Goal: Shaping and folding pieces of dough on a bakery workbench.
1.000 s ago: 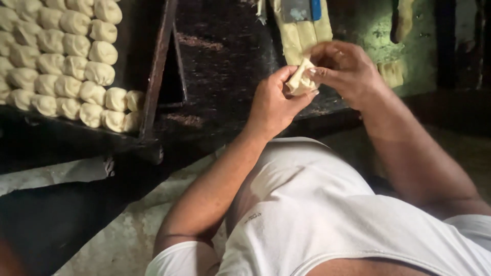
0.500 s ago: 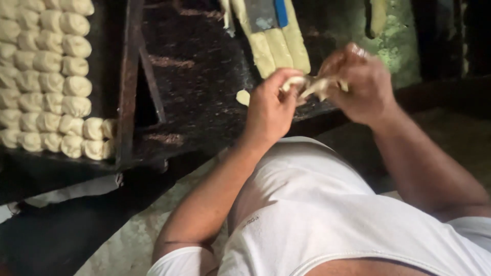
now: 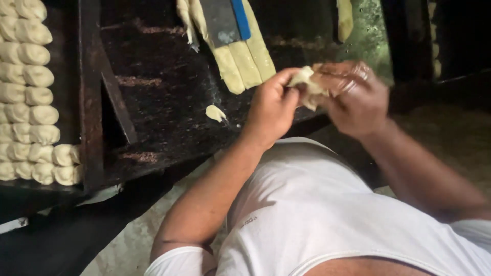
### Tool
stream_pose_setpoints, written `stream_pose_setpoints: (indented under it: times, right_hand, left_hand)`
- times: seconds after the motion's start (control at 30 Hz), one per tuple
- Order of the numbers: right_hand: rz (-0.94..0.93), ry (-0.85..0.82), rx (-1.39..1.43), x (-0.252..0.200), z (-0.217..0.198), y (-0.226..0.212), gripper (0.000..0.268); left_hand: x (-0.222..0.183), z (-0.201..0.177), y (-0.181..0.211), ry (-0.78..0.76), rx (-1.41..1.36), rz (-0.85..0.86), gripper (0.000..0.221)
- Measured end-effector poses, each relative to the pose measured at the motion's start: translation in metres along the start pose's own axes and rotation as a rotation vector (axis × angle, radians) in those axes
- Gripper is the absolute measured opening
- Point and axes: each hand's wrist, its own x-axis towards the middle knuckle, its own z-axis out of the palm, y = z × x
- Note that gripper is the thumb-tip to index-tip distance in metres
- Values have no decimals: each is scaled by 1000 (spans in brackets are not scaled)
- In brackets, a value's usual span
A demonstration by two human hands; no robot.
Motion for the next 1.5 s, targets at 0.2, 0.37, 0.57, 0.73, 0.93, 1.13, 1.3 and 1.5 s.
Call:
stream_pose_setpoints:
  times: [0.2,0.37,0.57,0.73,0.93,1.13,1.3,1.5]
  right_hand:
    - [-58,-5,-54,-21,-4,8,33]
    - [-26,-374,104,-9,-5,13,27]
    - [419,-684,611,13,-47,56,35]
    - [890,-300,875,31,-10,54,29]
    - [87,-206,38,38,-4,12,65]
    - [-303,-78,34,-1,-2,78,30]
    - [-117,-140,-146,47,-39,49,20]
    - [389,-356,331,-5,-72,107,30]
  left_hand:
    - [17,10,4,50,-673,-244,29]
    - [34,-2,12,353,-526,-309,29]
    - [23,-27,5,315,-703,-170,34]
    - [31,-22,-1,292,-682,-210,34]
    - [40,-14,-6,230,-609,-270,31]
    - [59,7,-7,159,-575,-241,25]
    - [65,25,-2,-3,-159,-147,18]
    - [74,42,12,13,-270,-183,70]
